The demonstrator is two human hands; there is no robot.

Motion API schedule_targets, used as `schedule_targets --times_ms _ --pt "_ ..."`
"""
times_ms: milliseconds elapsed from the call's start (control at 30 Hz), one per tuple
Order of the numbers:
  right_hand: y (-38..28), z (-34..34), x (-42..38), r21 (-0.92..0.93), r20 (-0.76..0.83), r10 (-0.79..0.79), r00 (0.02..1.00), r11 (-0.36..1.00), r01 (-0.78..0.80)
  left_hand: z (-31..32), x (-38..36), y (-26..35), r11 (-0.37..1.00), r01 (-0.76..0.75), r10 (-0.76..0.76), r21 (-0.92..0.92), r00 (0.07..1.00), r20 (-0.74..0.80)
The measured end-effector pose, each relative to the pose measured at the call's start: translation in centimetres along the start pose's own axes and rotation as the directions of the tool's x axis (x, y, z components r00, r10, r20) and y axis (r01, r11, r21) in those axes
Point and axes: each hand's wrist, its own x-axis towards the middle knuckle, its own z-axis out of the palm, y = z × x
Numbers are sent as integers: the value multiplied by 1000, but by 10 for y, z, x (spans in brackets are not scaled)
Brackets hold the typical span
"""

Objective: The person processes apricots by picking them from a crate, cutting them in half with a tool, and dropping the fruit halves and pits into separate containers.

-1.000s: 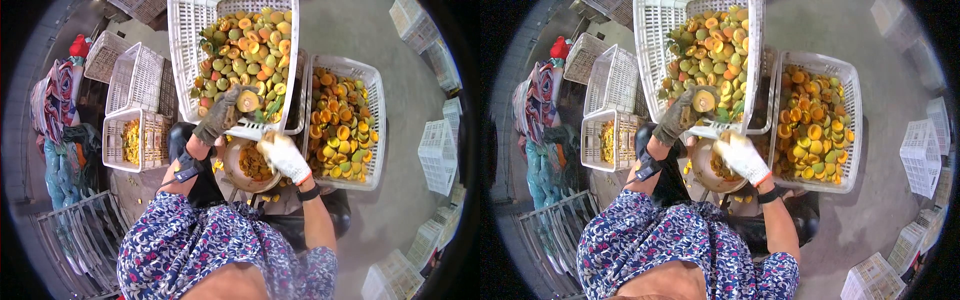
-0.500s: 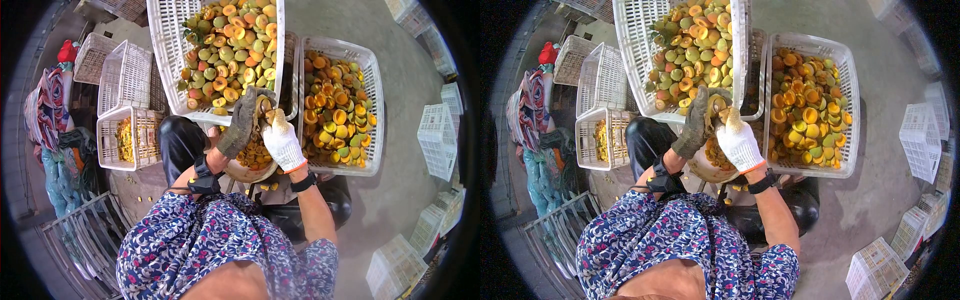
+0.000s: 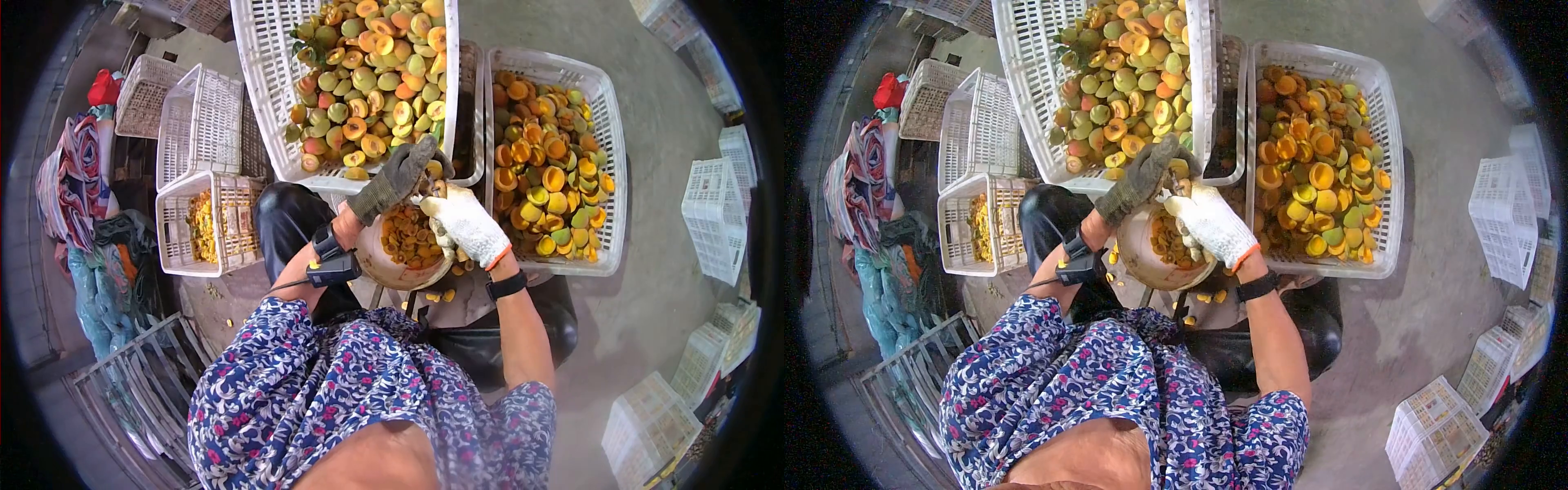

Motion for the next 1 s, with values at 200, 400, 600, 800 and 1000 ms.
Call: schedule_targets --times_ms 200,400,600,800,1000 --pt "-5 8 1 208 -22 -6 1000 978 11 28 -14 5 920 -189 65 -343 938 -340" --pt "3 14 1 -137 39 -58 998 989 63 7 -10 -19 862 -290 296 -416 954 -52" --pt "22 19 -3 625 626 22 780 583 -519 10 -27 -12 693 -141 290 -707 953 94" --pt "78 26 8 -834 327 83 941 493 247 -56 -27 -68 556 -192 -131 -809 941 -313" --pt "63 10 7 -776 386 -294 874 409 480 -47 38 50 860 -334 279 -386 941 -194"
